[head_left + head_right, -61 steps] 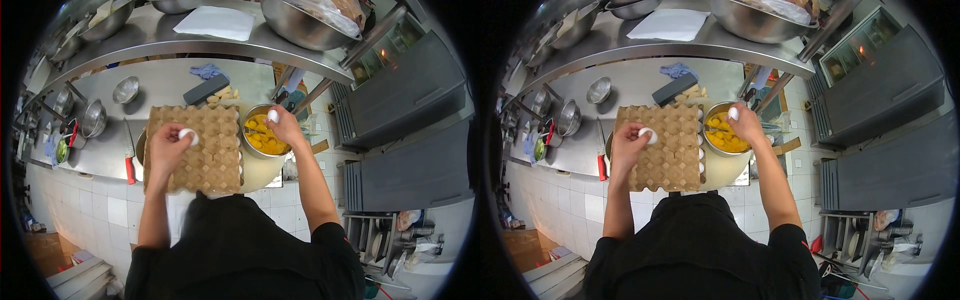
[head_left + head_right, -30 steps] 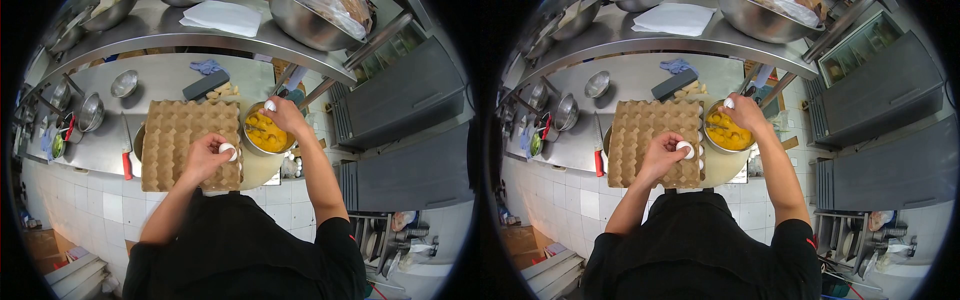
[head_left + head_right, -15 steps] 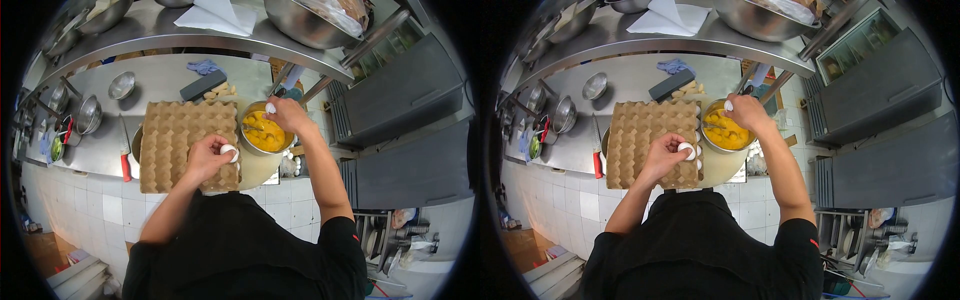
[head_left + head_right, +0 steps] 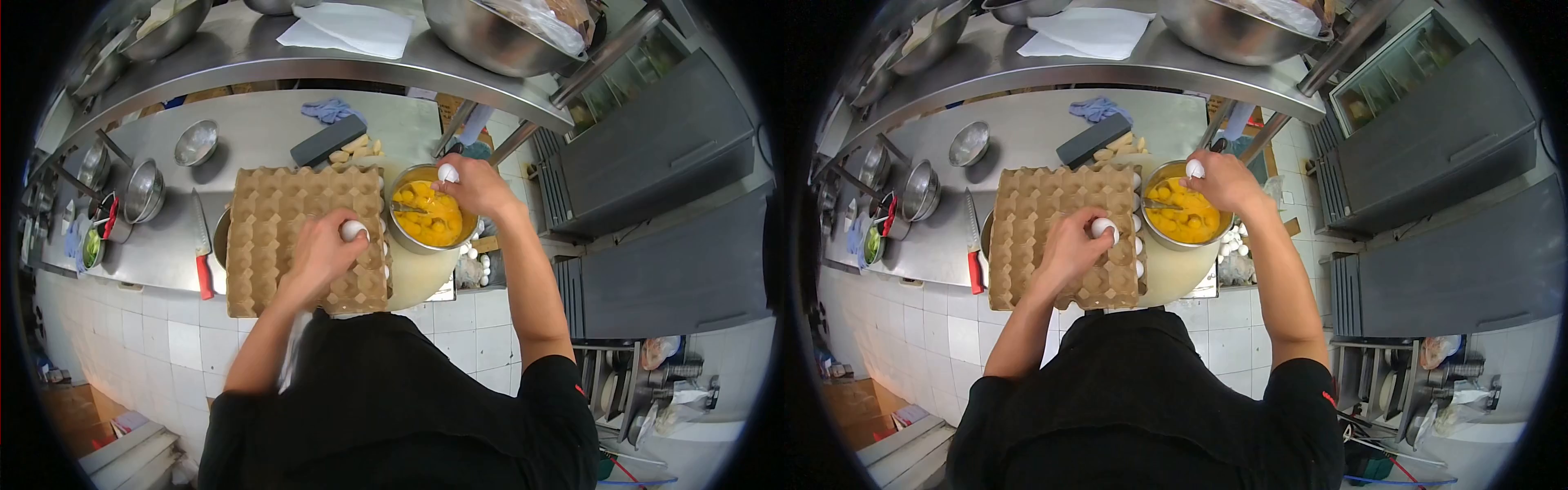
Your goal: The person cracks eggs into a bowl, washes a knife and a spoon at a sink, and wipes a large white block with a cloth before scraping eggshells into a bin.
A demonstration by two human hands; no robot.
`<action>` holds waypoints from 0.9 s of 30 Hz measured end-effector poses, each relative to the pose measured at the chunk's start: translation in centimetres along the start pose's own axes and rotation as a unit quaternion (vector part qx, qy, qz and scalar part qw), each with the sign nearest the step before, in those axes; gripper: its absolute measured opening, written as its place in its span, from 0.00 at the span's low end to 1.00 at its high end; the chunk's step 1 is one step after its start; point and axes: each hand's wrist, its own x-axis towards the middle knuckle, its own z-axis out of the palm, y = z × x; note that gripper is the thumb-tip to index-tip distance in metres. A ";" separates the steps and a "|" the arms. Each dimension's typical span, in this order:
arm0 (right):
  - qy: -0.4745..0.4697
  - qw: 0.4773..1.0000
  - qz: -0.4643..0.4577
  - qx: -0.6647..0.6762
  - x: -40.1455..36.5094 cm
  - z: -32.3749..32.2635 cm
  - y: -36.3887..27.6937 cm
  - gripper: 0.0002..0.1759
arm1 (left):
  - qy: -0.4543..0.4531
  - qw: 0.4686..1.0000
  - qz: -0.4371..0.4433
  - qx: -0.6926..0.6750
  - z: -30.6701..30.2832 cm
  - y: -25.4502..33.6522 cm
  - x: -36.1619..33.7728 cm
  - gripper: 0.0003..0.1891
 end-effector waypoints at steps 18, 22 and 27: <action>0.126 0.988 0.012 0.089 -4.5 -4.8 -1.1 0.26 | -0.048 0.953 0.107 0.278 -1.8 0.9 0.8 0.19; 0.412 0.868 0.042 0.274 -7.3 -3.5 4.4 0.24 | -0.071 0.956 0.150 0.242 -1.6 -1.6 1.5 0.17; 0.268 0.920 0.227 0.175 -9.6 14.1 17.6 0.40 | -0.076 0.960 0.181 0.199 -1.9 -2.0 1.9 0.16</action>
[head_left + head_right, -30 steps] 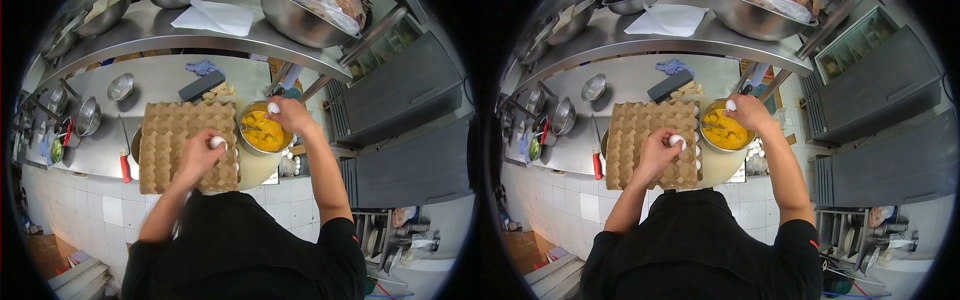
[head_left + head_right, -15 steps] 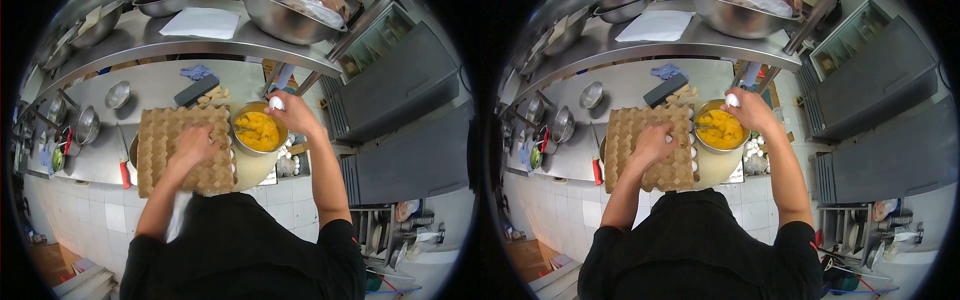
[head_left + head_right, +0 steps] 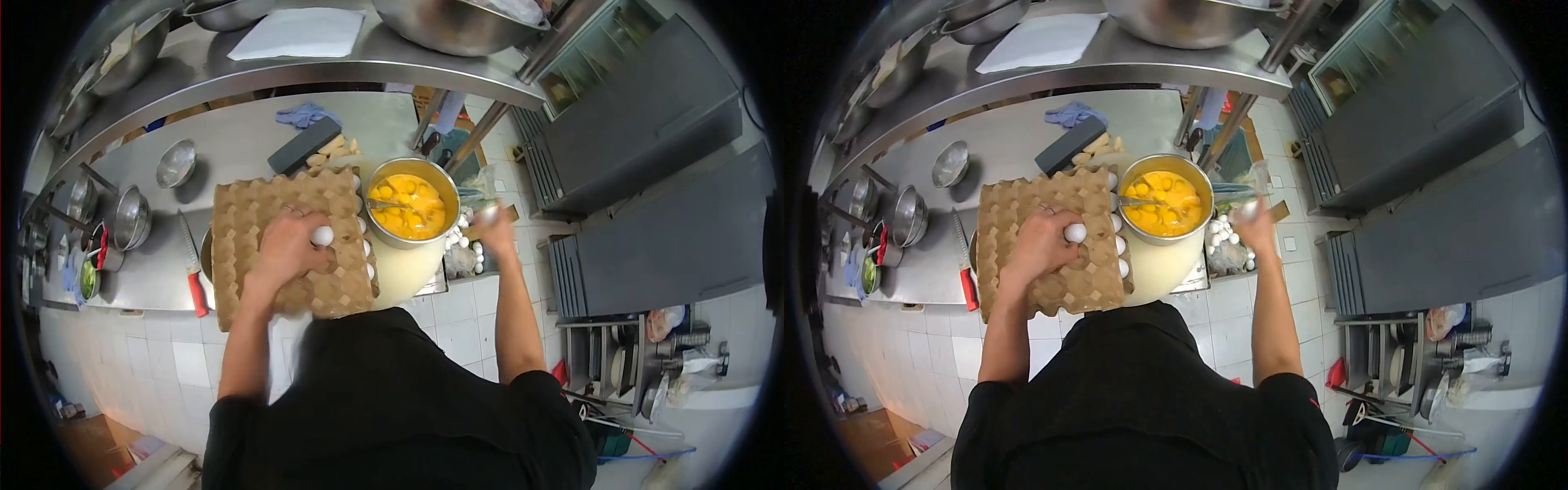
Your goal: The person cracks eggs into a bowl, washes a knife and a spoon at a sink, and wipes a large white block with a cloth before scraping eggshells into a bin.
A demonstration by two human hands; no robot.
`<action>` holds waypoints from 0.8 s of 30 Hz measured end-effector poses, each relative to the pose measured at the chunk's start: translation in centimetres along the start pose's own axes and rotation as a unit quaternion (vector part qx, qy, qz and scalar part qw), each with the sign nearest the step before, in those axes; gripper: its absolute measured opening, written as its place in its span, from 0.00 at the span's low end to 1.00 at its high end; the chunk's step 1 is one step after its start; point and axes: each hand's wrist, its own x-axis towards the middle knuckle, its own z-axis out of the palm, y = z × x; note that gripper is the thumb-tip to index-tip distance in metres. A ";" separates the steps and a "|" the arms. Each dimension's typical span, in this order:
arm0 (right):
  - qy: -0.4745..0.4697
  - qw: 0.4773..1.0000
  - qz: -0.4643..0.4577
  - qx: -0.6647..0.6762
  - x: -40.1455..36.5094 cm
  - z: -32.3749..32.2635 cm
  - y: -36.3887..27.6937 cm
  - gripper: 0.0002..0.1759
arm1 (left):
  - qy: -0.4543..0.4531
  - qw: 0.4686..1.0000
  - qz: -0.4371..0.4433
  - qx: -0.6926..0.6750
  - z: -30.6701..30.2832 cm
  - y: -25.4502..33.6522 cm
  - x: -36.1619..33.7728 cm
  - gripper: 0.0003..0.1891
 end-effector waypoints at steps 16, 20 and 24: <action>-0.209 0.915 -0.301 0.171 -10.7 -0.8 -22.4 0.33 | -0.048 0.854 -0.185 -0.485 1.0 3.1 1.3 0.13; -0.137 0.902 -0.340 0.228 -7.7 2.3 -20.0 0.29 | -0.005 0.755 -0.212 -0.620 2.2 6.0 0.2 0.17; 0.000 0.858 -0.038 0.511 2.1 -2.1 -15.3 0.23 | 0.133 0.909 -0.151 -0.366 -1.2 4.4 -2.1 0.23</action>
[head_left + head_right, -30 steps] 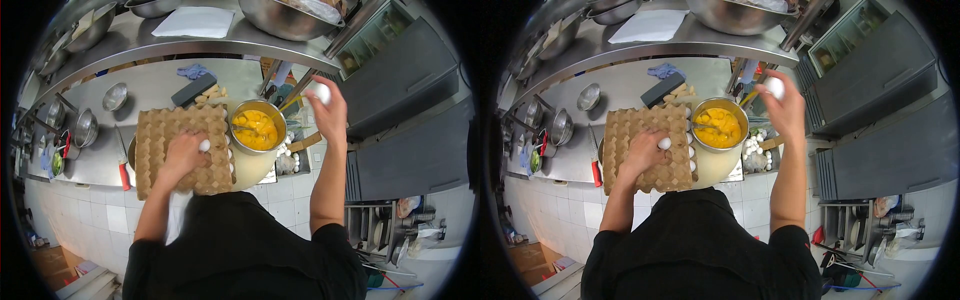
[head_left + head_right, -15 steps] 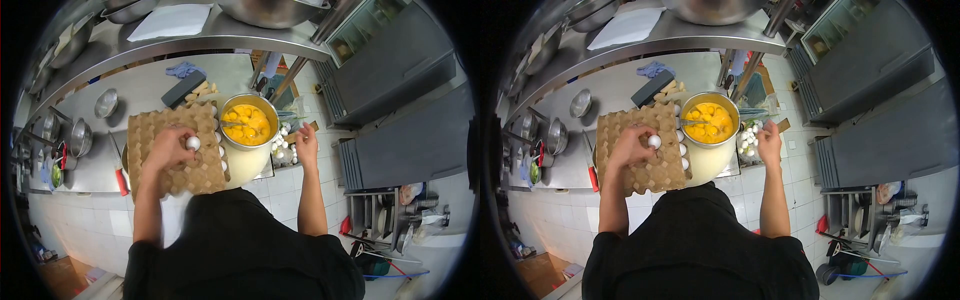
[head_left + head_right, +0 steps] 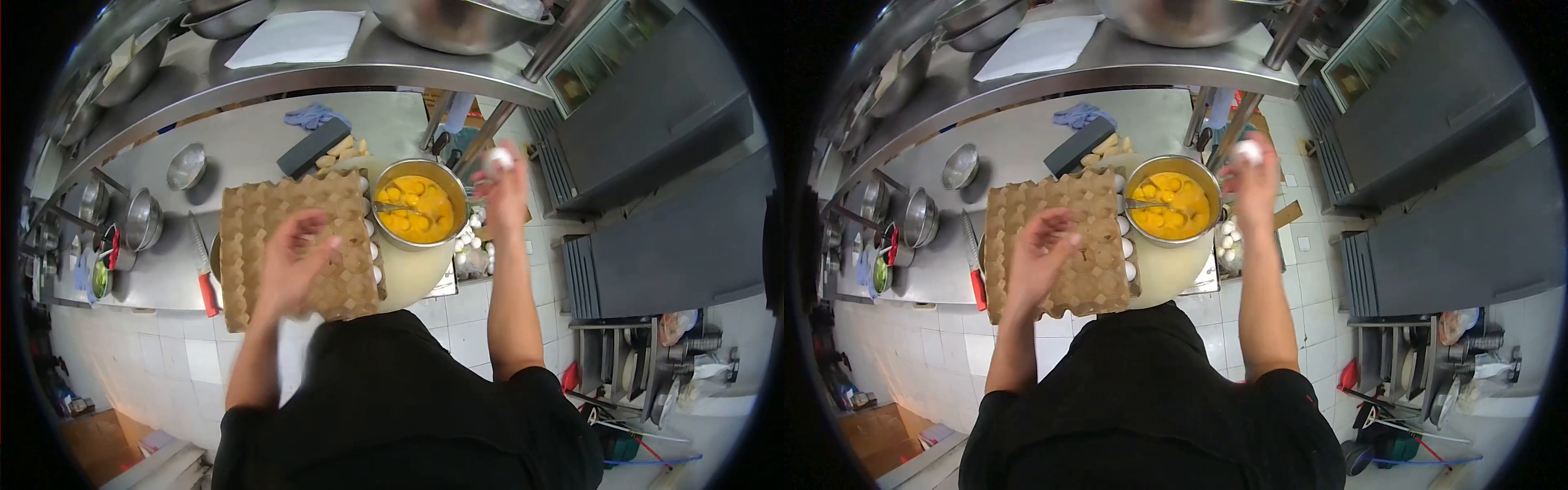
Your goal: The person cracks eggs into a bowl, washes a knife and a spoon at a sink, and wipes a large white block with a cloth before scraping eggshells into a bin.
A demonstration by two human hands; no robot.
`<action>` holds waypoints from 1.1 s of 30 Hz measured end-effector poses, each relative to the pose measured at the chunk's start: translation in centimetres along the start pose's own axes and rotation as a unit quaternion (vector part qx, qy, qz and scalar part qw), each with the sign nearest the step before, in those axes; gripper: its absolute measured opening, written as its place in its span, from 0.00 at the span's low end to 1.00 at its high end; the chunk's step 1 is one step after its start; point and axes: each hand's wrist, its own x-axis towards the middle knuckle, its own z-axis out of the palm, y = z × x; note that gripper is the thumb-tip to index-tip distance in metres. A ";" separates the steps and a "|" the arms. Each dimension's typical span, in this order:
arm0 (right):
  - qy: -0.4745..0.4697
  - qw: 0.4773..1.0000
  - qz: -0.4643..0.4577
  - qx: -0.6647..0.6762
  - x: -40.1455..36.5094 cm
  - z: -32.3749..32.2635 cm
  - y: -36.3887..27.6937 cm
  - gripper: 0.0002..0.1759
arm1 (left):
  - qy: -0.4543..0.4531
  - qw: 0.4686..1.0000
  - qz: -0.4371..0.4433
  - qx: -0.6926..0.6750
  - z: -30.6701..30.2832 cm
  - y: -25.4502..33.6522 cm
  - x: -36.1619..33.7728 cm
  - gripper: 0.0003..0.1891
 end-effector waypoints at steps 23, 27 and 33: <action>-0.151 0.958 0.190 -0.152 -1.2 2.4 2.7 0.19 | 0.175 0.935 -0.189 0.242 -20.7 -7.7 -4.9 0.14; -0.163 0.943 0.166 -0.238 -1.5 3.3 3.3 0.20 | 0.265 0.930 -0.237 0.095 -25.4 -8.3 -8.2 0.16; -0.139 0.907 0.186 -0.351 -1.5 4.7 3.2 0.21 | 0.400 0.849 -0.340 0.065 -33.7 -14.9 -18.8 0.16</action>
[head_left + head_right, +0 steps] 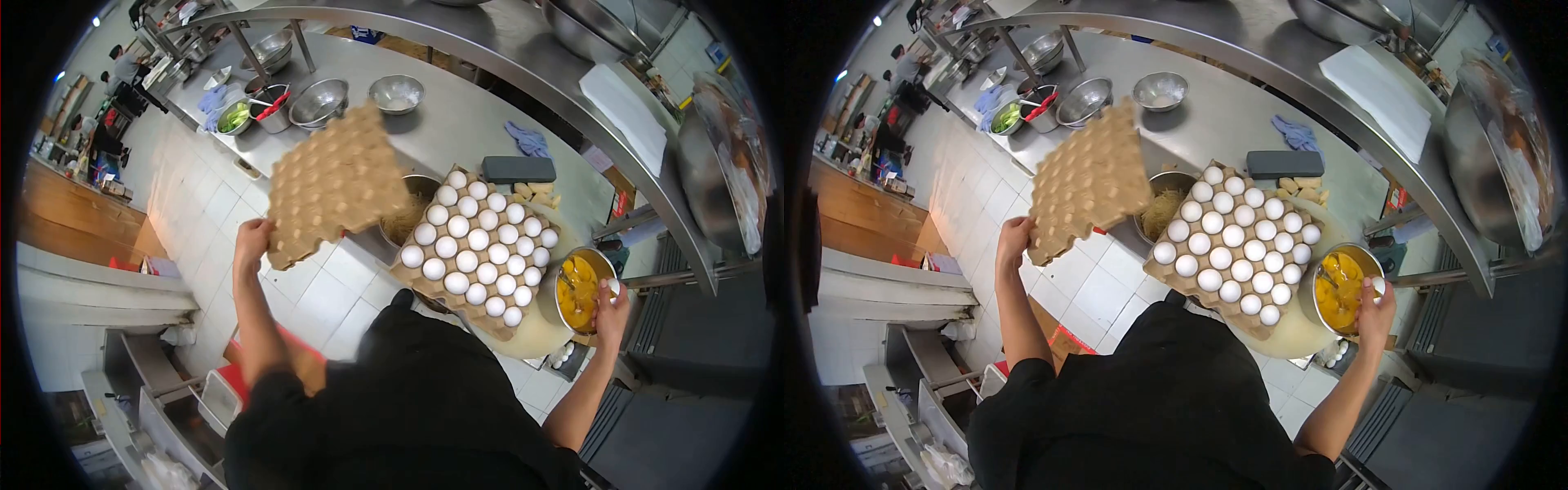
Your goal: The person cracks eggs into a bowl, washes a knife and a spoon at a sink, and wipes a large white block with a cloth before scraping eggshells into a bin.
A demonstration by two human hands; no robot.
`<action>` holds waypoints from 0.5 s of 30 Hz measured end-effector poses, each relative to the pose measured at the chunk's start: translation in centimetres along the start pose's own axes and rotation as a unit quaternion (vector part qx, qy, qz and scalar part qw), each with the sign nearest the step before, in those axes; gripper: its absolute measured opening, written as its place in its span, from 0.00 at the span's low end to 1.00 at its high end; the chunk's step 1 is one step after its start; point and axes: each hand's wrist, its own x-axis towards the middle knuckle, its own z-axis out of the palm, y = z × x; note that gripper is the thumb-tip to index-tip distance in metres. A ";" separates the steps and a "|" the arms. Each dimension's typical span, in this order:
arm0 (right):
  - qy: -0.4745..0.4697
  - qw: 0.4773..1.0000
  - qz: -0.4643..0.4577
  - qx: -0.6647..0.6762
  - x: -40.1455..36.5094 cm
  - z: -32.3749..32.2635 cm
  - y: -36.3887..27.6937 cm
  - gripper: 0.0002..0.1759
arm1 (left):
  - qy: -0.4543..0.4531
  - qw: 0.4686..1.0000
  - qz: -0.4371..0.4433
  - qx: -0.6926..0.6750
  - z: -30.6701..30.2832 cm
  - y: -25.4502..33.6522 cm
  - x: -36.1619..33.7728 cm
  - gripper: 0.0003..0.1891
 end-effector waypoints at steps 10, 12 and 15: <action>0.122 0.957 -0.217 -0.146 0.7 1.0 0.2 0.19 | 0.219 0.965 -0.051 0.134 4.0 -10.4 11.1 0.17; 0.126 0.958 -0.236 -0.106 -0.1 0.8 -0.8 0.17 | 0.286 0.945 -0.009 0.162 6.0 -10.5 13.1 0.21; 0.061 0.991 -0.117 0.018 -0.1 -0.8 0.0 0.16 | 0.244 0.961 -0.055 0.117 8.2 -9.0 15.0 0.23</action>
